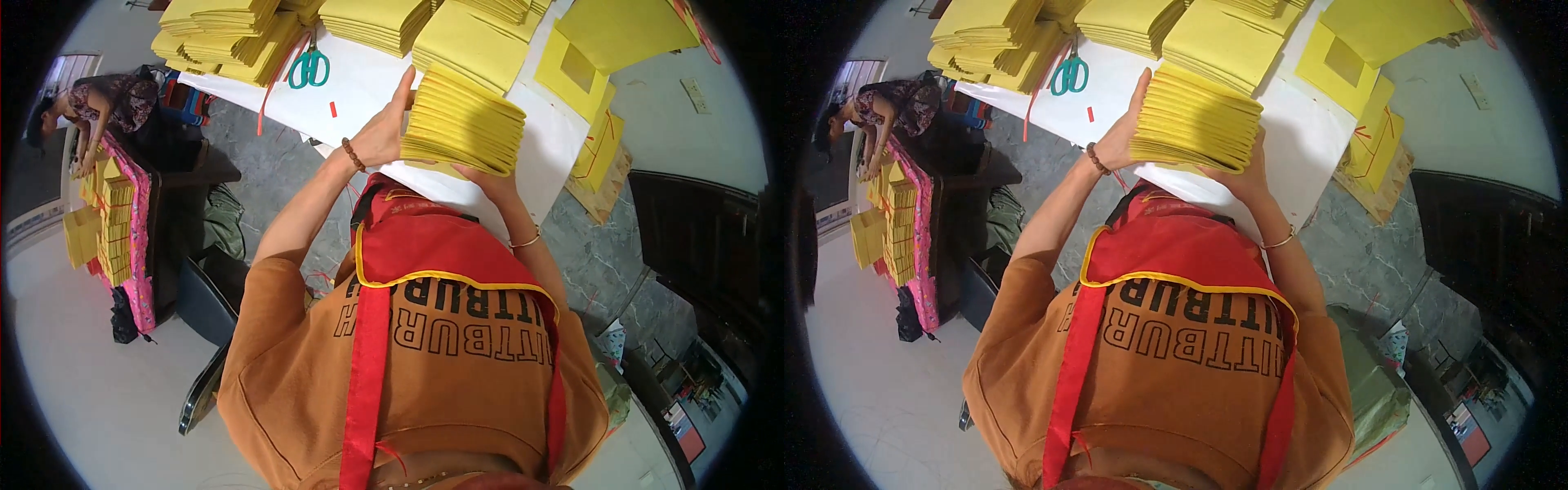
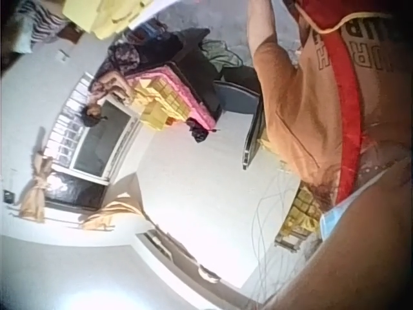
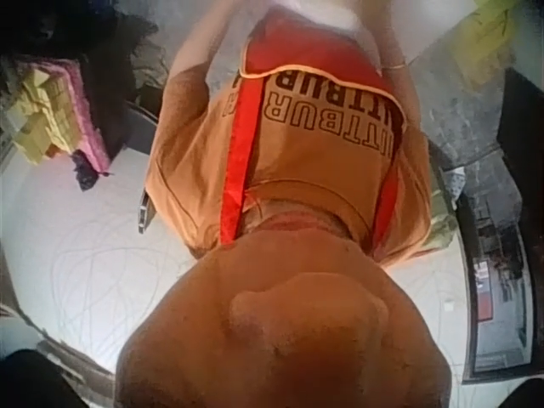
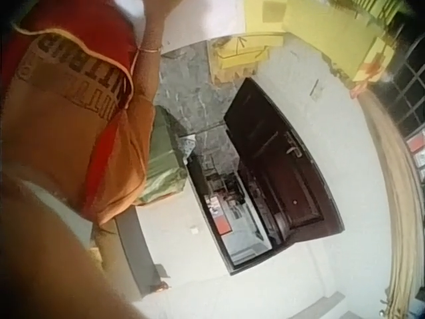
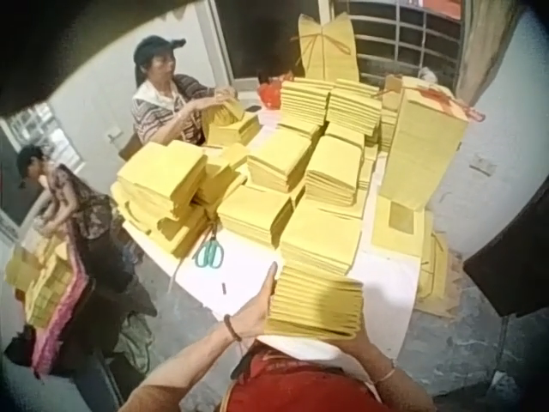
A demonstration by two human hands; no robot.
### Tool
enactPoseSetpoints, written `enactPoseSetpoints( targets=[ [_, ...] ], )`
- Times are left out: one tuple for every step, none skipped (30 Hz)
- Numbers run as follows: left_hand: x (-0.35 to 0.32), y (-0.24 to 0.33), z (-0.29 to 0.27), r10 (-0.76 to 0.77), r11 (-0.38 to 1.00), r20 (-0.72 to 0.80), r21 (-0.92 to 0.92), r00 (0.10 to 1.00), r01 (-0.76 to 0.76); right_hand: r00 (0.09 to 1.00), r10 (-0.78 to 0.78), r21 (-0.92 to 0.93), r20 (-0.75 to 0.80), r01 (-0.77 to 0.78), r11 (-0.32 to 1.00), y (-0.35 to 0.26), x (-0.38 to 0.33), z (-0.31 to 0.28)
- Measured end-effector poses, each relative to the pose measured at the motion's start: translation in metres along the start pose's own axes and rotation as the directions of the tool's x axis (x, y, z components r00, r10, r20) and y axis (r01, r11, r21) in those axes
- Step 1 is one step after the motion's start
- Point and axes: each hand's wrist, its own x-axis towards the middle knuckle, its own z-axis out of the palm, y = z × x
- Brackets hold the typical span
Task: Fold and stack yellow paper sheets with foil insets.
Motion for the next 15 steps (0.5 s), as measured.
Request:
enactPoseSetpoints(
  targets=[
    [0.000, -0.005, 0.006, -0.011, 0.997, -0.047, -0.076, 0.999, 0.007, 0.999, -0.044, 0.033, -0.024, 0.044, 0.998, 0.002, 0.003, 0.002],
    [-0.002, -0.021, 0.016, -0.007, 0.997, -0.045, -0.075, 0.999, 0.003, 0.995, -0.087, 0.066, -0.049, 0.091, 0.994, 0.004, 0.005, 0.002],
    [-0.005, -0.045, 0.026, 0.083, 0.987, -0.032, 0.138, 0.996, -0.078, 0.995, -0.091, 0.066, -0.049, 0.094, 0.993, 0.001, 0.006, 0.004],
    [0.001, -0.052, 0.028, 0.172, 0.926, 0.004, 0.342, 0.985, -0.163, 0.992, -0.118, 0.036, -0.048, 0.120, 0.992, 0.001, 0.009, 0.003],
    [0.004, -0.059, 0.026, 0.181, 0.923, 0.006, 0.345, 0.983, -0.172, 0.988, -0.148, 0.006, -0.046, 0.149, 0.989, 0.000, 0.014, 0.000],
    [0.005, -0.058, 0.027, 0.084, 0.965, 0.020, 0.247, 0.996, -0.086, 0.988, -0.141, 0.001, -0.059, 0.141, 0.990, 0.003, 0.013, -0.003],
    [0.006, -0.048, 0.025, -0.014, 0.988, 0.039, 0.154, 0.999, 0.008, 0.999, -0.051, 0.024, -0.012, 0.051, 0.998, 0.005, 0.012, -0.006],
    [0.007, -0.037, 0.024, -0.046, 0.990, 0.027, 0.135, 0.999, 0.042, 0.999, 0.034, 0.041, 0.035, -0.035, 0.999, 0.007, 0.013, -0.010],
    [0.004, -0.025, 0.018, -0.032, 0.989, 0.017, 0.144, 0.999, 0.030, 0.999, 0.016, 0.037, 0.032, -0.017, 0.999, 0.002, 0.012, -0.008],
    [0.003, -0.017, 0.013, -0.101, 0.994, 0.006, -0.032, 0.995, 0.101, 1.000, 0.012, 0.141, 0.015, -0.014, 0.990, -0.003, 0.009, -0.006],
    [0.002, -0.009, 0.007, -0.162, 0.965, 0.007, -0.206, 0.987, 0.160, 1.000, 0.005, 0.241, -0.001, -0.004, 0.970, -0.009, 0.006, -0.003],
    [0.000, -0.009, 0.002, -0.168, 0.967, 0.008, -0.191, 0.986, 0.167, 0.999, -0.032, 0.223, 0.025, 0.026, 0.975, -0.010, 0.008, -0.001],
    [-0.004, -0.009, 0.002, -0.176, 0.968, 0.012, -0.181, 0.984, 0.175, 0.997, -0.061, 0.201, 0.050, 0.050, 0.978, -0.012, 0.004, -0.001],
    [-0.003, -0.001, 0.002, -0.210, 0.950, 0.021, -0.231, 0.978, 0.209, 0.999, -0.019, 0.378, 0.042, 0.001, 0.926, -0.023, -0.001, 0.000],
    [-0.003, 0.007, 0.000, -0.244, 0.930, 0.028, -0.276, 0.969, 0.242, 0.998, 0.015, 0.546, 0.053, -0.041, 0.837, -0.032, -0.003, 0.000]
  ],
)
